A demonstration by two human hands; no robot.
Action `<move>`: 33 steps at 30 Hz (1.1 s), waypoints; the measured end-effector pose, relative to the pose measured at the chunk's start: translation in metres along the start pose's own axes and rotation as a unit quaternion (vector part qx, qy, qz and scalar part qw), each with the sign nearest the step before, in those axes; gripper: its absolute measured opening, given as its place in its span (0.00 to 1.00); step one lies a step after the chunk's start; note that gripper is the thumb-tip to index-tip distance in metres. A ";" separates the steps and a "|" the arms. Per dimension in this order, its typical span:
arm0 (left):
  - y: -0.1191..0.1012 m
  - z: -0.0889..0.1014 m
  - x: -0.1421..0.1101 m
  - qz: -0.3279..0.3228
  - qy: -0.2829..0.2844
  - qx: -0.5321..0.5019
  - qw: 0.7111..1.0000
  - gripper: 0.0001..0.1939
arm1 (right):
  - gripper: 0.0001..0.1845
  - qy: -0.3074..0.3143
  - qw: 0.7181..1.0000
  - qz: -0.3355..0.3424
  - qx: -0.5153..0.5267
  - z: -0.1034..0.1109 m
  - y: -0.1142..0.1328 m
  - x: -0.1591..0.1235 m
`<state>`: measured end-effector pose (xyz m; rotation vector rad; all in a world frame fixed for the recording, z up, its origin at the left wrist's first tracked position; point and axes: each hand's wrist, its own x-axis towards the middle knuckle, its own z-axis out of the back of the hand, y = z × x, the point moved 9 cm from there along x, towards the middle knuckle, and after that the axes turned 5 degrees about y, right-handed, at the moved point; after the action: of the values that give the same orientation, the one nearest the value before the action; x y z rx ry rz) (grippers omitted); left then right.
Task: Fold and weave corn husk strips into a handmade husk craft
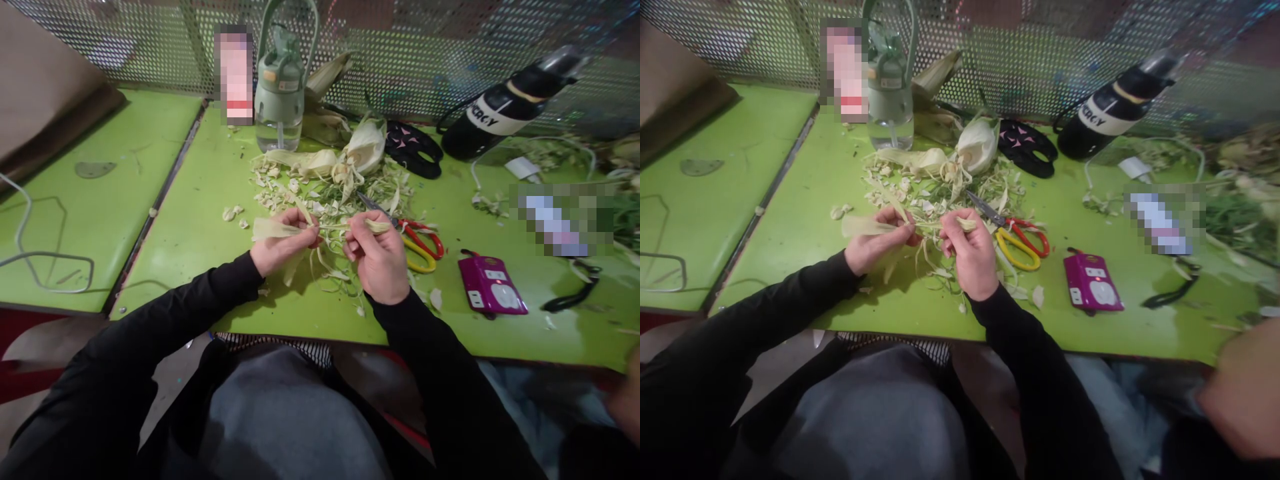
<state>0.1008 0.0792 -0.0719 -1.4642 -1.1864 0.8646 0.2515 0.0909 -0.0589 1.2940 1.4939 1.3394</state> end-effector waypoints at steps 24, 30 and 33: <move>0.011 -0.019 -0.011 0.172 -0.009 -0.027 0.985 0.11 | 0.12 0.029 0.964 0.052 -0.258 -0.005 0.006 -0.002; 0.000 -0.017 -0.008 0.084 -0.009 0.044 0.995 0.17 | 0.12 0.017 0.975 0.055 -0.213 -0.007 0.004 -0.006; -0.010 -0.019 -0.008 0.019 0.012 0.086 0.996 0.19 | 0.13 0.026 0.979 0.059 -0.193 -0.007 0.005 -0.007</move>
<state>0.1137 0.0663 -0.0583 -1.3574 -1.0415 0.9485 0.2477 0.0824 -0.0533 1.1142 1.1291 1.6543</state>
